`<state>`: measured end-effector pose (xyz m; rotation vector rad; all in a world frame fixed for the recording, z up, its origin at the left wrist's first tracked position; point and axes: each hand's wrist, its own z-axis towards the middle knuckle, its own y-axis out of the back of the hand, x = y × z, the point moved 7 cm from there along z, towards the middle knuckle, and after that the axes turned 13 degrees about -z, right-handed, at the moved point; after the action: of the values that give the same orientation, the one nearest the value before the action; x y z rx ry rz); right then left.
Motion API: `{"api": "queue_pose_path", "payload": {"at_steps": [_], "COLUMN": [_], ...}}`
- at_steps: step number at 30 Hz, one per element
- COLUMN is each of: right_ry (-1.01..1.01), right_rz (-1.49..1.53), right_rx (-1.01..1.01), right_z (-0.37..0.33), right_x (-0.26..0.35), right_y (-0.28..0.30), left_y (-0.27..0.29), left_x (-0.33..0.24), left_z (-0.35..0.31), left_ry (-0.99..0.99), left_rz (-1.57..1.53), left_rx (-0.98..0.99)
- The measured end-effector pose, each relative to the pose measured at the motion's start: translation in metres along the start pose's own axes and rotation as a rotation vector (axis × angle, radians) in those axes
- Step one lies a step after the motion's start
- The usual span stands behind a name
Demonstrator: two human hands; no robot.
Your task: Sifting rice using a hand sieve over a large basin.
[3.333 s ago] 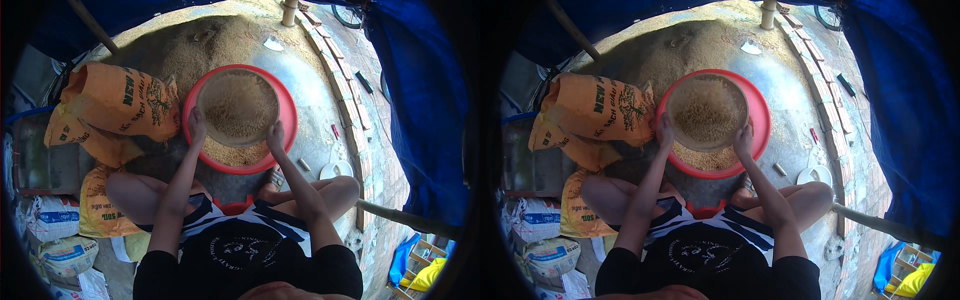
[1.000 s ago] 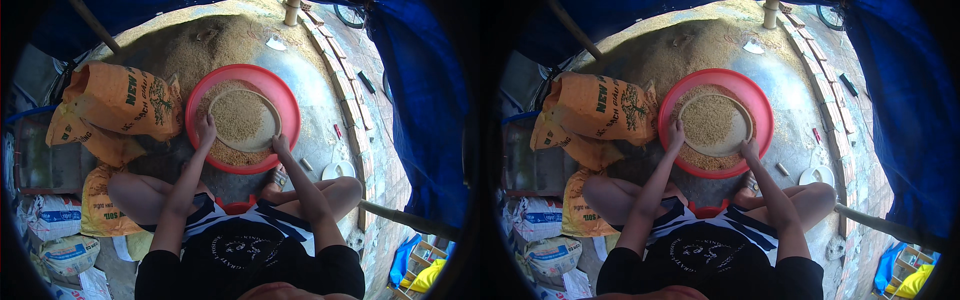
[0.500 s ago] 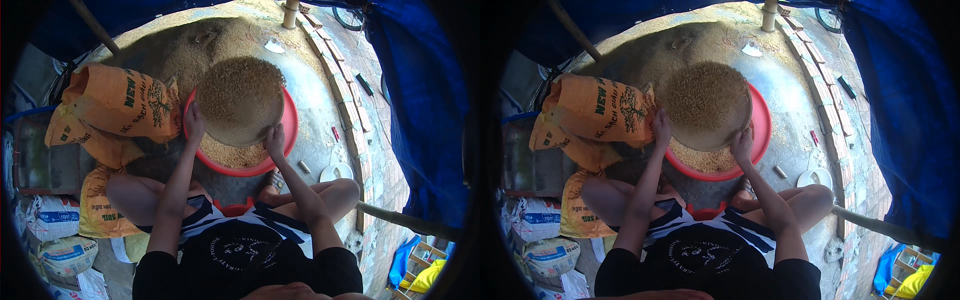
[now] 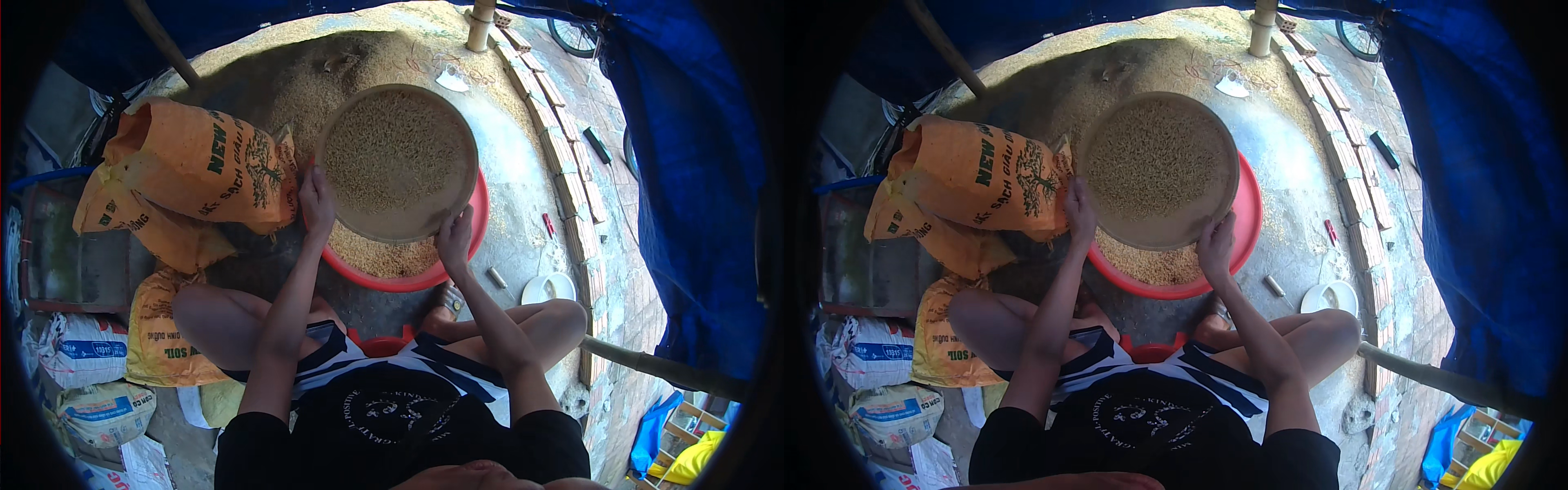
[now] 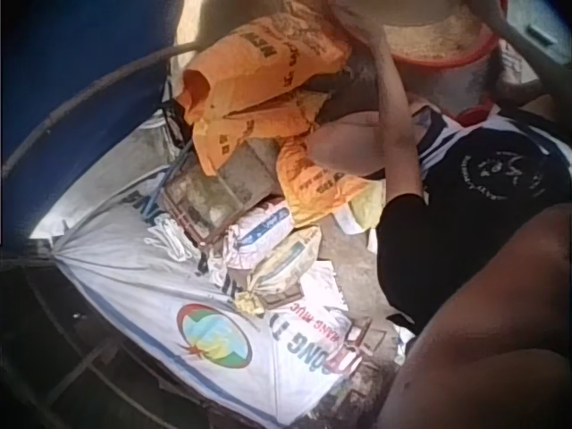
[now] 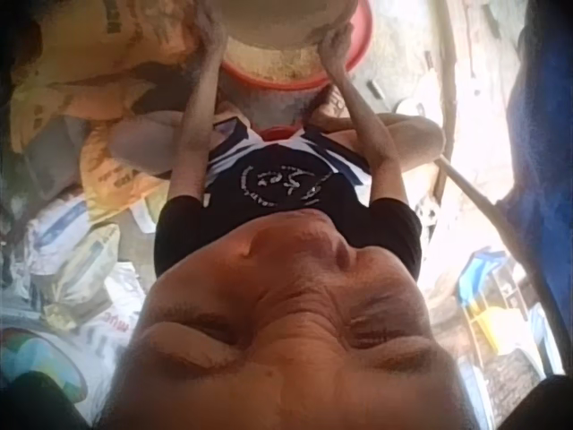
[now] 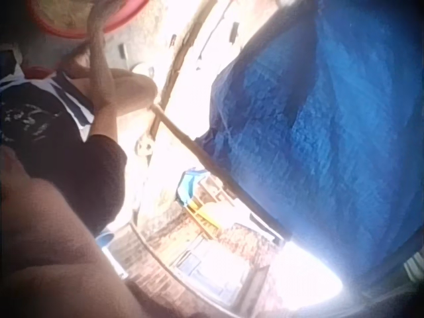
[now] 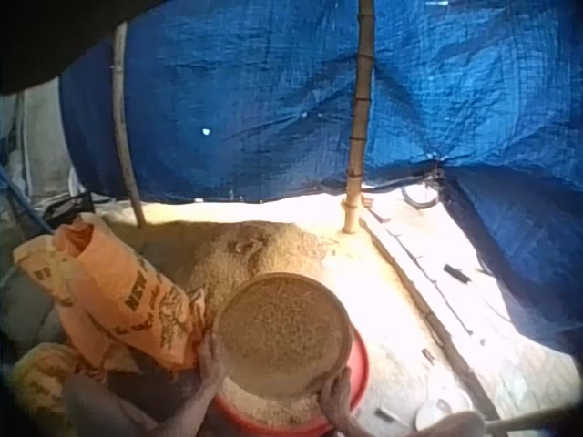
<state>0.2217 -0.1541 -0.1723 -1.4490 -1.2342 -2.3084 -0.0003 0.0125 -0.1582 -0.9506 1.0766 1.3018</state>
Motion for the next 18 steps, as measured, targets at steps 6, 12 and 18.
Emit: {"api": "queue_pose_path", "payload": {"at_steps": [6,12,18], "right_ry": [0.016,-0.192,-0.036], "right_rz": [-0.242,-0.358,-0.135], "right_rx": [0.036,0.241,0.046], "right_z": [-0.003,-0.012,0.006], "right_x": [-0.066,-0.093,-0.016], "right_y": [-0.026,-0.040,-0.006], "left_y": [-0.003,-0.002,0.001], "left_x": [0.081,0.109,0.010], "left_z": [-0.027,-0.030,-0.002], "left_ry": [-0.066,0.282,0.029], "left_rz": [0.163,0.405,0.067], "left_rx": [-0.008,0.110,-0.015]}}
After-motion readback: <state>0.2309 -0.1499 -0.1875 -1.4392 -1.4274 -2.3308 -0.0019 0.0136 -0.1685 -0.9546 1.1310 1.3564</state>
